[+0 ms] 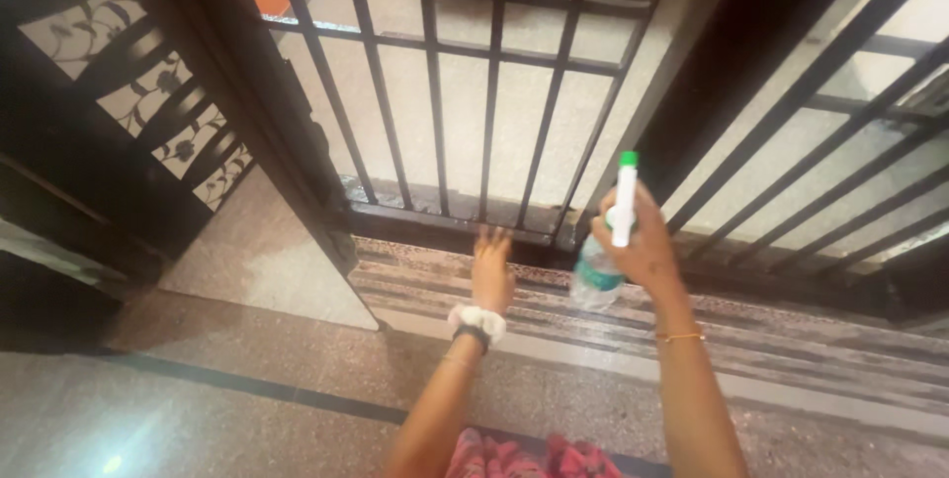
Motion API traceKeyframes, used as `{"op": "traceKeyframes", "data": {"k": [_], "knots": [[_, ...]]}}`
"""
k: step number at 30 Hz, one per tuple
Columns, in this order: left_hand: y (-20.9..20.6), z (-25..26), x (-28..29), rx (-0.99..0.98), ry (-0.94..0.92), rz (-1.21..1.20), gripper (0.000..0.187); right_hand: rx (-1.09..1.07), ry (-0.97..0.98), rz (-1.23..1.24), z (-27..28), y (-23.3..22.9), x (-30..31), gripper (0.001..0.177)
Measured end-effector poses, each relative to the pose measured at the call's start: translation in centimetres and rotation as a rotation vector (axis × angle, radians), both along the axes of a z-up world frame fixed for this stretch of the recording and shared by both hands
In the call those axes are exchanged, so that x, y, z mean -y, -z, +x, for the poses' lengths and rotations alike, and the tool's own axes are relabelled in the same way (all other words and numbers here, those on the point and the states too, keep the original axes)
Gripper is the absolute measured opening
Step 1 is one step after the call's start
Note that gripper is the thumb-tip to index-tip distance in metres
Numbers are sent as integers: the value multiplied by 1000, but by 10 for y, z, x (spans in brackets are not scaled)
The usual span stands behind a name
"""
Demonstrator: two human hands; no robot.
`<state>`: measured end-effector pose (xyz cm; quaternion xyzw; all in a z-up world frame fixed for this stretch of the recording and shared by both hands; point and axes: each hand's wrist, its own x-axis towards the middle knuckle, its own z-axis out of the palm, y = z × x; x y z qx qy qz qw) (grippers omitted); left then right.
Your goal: The person cleans a metal gate by spraying it and wiping the bars with a cloth.
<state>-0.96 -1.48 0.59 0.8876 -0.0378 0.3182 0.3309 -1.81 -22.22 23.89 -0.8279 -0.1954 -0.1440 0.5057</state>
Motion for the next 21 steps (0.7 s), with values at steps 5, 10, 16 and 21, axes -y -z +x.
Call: {"op": "traceKeyframes", "data": {"k": [5, 10, 16, 21], "knots": [[-55, -32, 19, -274, 358, -684, 44, -28, -185, 223, 2, 24, -20, 16], [-112, -52, 4, -118, 693, -679, 55, -155, -132, 368, 11, 36, -37, 12], [-145, -54, -16, -94, 815, -548, 79, -214, -135, 388, 16, 44, -50, 11], [-158, -50, -21, -156, 704, -434, 63, -149, -211, 398, 21, 47, -62, 18]]}}
